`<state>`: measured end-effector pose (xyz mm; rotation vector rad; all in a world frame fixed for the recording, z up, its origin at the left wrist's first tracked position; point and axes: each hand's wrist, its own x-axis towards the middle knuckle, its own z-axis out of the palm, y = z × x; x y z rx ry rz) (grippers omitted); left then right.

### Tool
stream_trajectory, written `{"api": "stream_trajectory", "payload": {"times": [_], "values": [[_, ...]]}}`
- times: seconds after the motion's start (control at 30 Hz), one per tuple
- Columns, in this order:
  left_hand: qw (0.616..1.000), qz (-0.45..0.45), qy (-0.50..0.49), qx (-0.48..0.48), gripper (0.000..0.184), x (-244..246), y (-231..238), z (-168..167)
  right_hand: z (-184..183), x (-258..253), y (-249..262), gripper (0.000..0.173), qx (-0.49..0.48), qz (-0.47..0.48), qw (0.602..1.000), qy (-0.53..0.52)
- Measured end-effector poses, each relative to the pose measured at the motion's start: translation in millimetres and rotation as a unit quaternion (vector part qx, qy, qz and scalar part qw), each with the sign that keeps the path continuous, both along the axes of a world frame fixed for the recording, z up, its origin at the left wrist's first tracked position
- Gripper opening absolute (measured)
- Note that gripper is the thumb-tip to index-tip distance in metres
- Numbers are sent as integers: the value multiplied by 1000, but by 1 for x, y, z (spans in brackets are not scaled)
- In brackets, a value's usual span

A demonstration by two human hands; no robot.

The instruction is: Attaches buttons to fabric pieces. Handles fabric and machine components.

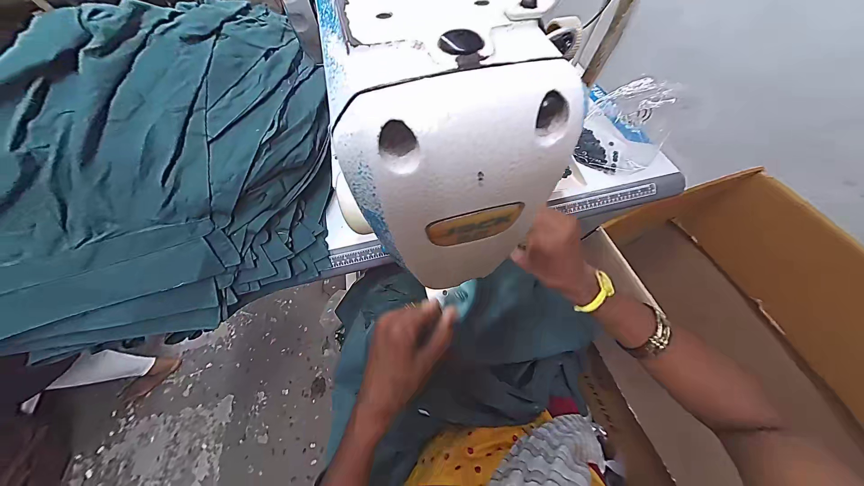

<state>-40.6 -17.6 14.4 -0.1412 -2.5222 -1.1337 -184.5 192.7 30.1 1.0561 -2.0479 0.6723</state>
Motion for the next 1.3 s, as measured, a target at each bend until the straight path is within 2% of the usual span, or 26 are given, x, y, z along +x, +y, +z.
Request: {"api": "stream_trajectory", "payload": {"times": [0.07,0.13,0.2,0.27,0.3,0.37,0.4,0.47,0.53,0.63,0.7,0.77,0.9,1.03,1.1,1.17,1.2,1.27,1.3], "values": [[998,-67,-2,13,41,13,4,4,0,22,-14,21,54,77,992,78],[999,-43,-13,6,38,14,4,-2,2,28,-29,21,89,130,982,102],[999,-33,-4,2,35,12,1,-1,5,24,-36,19,82,126,985,87],[997,-57,25,43,31,19,-1,3,1,29,-32,19,56,168,984,-10],[995,-66,34,74,30,22,-5,6,-1,34,-28,23,35,224,967,-118],[991,-45,21,122,27,30,-26,12,1,46,-19,33,16,297,904,-308],[991,-15,8,134,25,32,-43,13,1,48,-15,33,15,285,894,-345],[988,73,-23,136,22,36,-74,4,-2,42,-12,30,-13,195,908,-370],[981,143,-61,120,23,36,-93,-11,-5,30,-15,28,-24,139,905,-401],[972,183,-88,116,24,39,-100,-22,0,28,-30,29,-32,108,871,-477],[969,200,-90,115,24,39,-98,-20,4,23,-29,23,-30,131,857,-497],[970,198,-88,110,24,37,-94,-15,4,18,-19,15,-40,138,857,-495],[979,175,-74,69,29,21,-88,-8,-2,13,-6,17,-62,75,870,-484],[983,160,-87,36,34,15,-89,-17,-13,4,16,19,-22,1,925,-379],[980,172,-97,-1,38,15,-89,-24,-22,-12,46,24,22,-72,932,-354],[979,180,-75,-65,41,11,-82,-31,-32,-31,77,28,105,-182,903,-374],[981,162,-58,-85,42,8,-77,-34,-35,-37,85,29,126,-223,893,-370],[991,102,-45,-71,43,-1,-64,-36,-37,-40,83,22,108,-223,921,-301],[996,70,-55,-31,47,-5,-56,-35,-36,-40,75,19,91,-198,941,-260]]}}
